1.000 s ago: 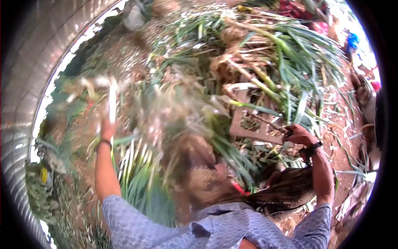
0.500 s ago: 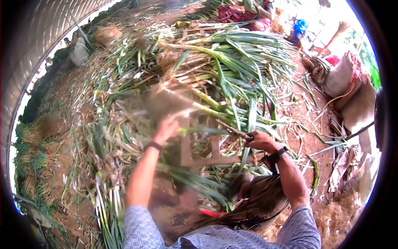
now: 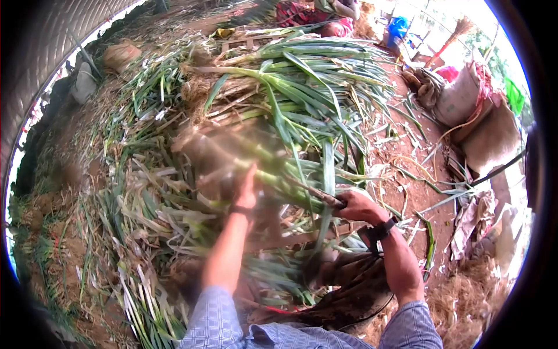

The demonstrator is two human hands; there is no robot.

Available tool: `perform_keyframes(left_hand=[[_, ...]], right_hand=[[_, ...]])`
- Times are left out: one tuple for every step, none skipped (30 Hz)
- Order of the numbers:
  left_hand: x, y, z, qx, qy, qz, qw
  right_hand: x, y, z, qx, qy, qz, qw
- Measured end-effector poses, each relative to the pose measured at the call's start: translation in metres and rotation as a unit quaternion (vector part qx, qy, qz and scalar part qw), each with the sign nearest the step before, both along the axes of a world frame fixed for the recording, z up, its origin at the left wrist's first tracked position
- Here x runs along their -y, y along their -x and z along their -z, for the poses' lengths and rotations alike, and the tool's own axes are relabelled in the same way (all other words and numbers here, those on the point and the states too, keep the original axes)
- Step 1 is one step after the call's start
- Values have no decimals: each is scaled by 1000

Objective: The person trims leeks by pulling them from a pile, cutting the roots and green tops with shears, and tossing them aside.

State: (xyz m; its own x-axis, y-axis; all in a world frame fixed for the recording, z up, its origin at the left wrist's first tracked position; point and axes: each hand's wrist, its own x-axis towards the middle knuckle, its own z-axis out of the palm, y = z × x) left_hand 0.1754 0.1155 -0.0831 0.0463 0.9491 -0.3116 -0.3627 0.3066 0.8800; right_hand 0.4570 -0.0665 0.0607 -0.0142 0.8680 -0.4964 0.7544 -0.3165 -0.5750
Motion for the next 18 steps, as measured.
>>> perform_keyframes(left_hand=[[3,4,16,-53,-57,-43,996],[6,15,31,-17,-15,-9,1000],[17,29,37,-29,9,29,999],[30,38,27,-40,33,65,997],[45,46,17,-23,65,86,994],[58,54,11,-2,81,91,993],[70,61,7,19,97,96,990],[81,68,6,42,114,100,988],[84,69,11,52,133,89,986],[88,70,17,65,119,79,988],[92,72,21,66,109,81,989],[94,72,19,67,98,85,989],[97,73,18,66,93,96,989],[99,74,16,63,87,108,988],[100,75,18,60,82,120,988],[100,77,21,56,83,149,984],[101,77,24,52,85,177,979],[102,76,26,49,86,204,974]], right_hand=[[0,-3,4,15,-27,-42,999],[3,-6,4,14,-18,-55,998],[9,-6,0,14,-6,-70,997],[13,-6,-2,14,7,-88,996],[18,-6,2,19,-1,-113,993],[22,1,-3,42,2,-124,991],[29,8,-12,65,4,-136,989],[34,15,-17,88,8,-147,985],[40,16,-9,104,-11,-169,980],[45,20,-4,112,-17,-171,979],[49,23,-1,121,-25,-172,977],[53,26,-2,131,-33,-171,976],[56,30,-5,129,-47,-171,976],[56,32,-5,138,-52,-177,973],[55,35,-2,146,-56,-182,971],[53,37,-2,154,-61,-187,968],[56,41,-3,138,-81,-175,971],[55,46,-8,139,-74,-168,973]])
